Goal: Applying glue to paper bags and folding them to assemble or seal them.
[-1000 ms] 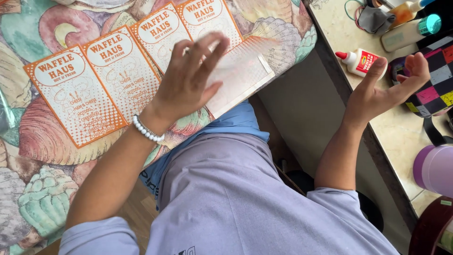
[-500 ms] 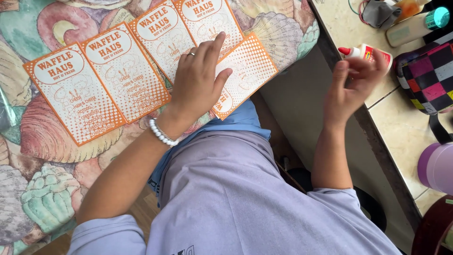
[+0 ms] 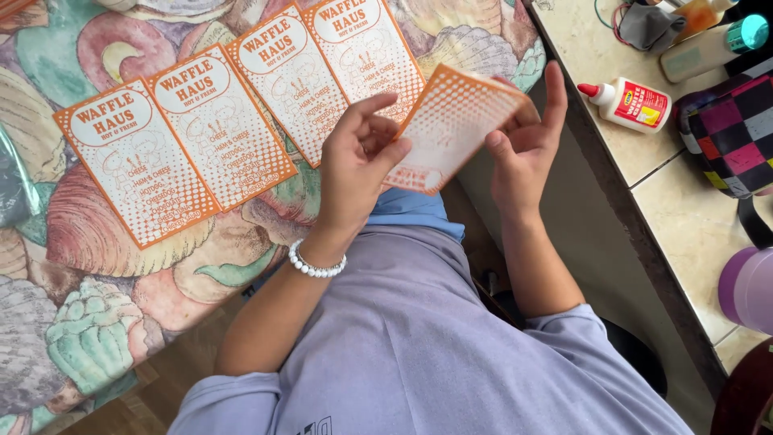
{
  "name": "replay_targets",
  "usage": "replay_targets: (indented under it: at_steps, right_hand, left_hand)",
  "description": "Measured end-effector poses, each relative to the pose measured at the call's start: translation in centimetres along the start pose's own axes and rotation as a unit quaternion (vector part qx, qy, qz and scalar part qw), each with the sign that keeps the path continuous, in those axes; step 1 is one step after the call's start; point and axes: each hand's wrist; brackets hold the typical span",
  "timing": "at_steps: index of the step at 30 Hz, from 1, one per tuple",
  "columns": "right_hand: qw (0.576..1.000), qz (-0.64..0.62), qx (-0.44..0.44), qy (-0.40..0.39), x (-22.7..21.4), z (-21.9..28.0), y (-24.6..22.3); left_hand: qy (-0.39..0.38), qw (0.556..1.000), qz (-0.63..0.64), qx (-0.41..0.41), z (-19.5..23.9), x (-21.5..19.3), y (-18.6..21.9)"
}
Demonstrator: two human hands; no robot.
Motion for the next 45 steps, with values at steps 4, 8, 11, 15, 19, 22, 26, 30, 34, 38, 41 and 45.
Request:
replay_targets:
  at_steps: [4, 8, 11, 15, 19, 22, 26, 30, 34, 38, 41, 45]
  right_hand:
    - [0.993, -0.021, -0.115, 0.024, 1.7, -0.2, -2.6]
    - [0.986, 0.063, -0.155, 0.004, 3.5, 0.4, -6.2]
    - [0.98, 0.08, -0.182, -0.026, 4.2, 0.7, -6.9]
    - [0.991, 0.035, -0.129, 0.001, 3.7, 0.8, -6.9]
    - [0.988, 0.005, -0.153, 0.02, 2.8, 0.6, -6.3]
    - [0.988, 0.004, -0.154, 0.025, 3.0, 0.6, -6.5]
    - [0.988, 0.012, -0.155, 0.024, 2.9, 0.4, -6.3]
    - [0.984, 0.017, -0.175, 0.013, 2.5, 0.5, -5.8]
    - [0.988, 0.026, -0.153, 0.008, 3.3, 0.2, -6.5]
    - [0.962, 0.132, -0.222, -0.086, 5.7, -0.7, -9.6]
    - [0.838, 0.39, -0.361, -0.125, 6.7, -1.6, -12.6]
    - [0.777, 0.453, -0.398, -0.183, 8.9, -2.0, -13.3]
  left_hand:
    - [-0.032, 0.987, 0.157, -0.014, 1.3, -0.6, 1.3]
    - [-0.097, 0.992, 0.066, 0.052, 0.5, -1.3, 5.3]
    - [-0.057, 0.985, -0.107, 0.119, 0.0, -0.6, 8.1]
    - [0.01, 0.988, -0.083, 0.132, 0.6, -0.2, 7.3]
    - [0.006, 0.988, -0.067, 0.141, 1.3, -0.7, 6.8]
    - [0.004, 0.989, -0.057, 0.14, 1.7, -1.0, 7.4]
    - [0.026, 0.986, -0.06, 0.152, 1.8, -1.2, 6.8]
    - [0.044, 0.986, -0.072, 0.144, 1.8, -1.5, 6.2]
    - [0.057, 0.981, -0.099, 0.158, 1.7, -1.8, 6.2]
    - [0.073, 0.969, -0.136, 0.196, 1.8, -1.9, 6.0]
    - [0.062, 0.943, -0.196, 0.261, 1.2, -1.7, 7.3]
    - [0.052, 0.951, -0.196, 0.235, 0.9, -1.3, 7.6]
Point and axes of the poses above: each hand's wrist, its own z-axis away from the middle knuckle, its own x-axis out of the palm, y = z × x, and after that the axes turned 2 degrees about x, right-handed
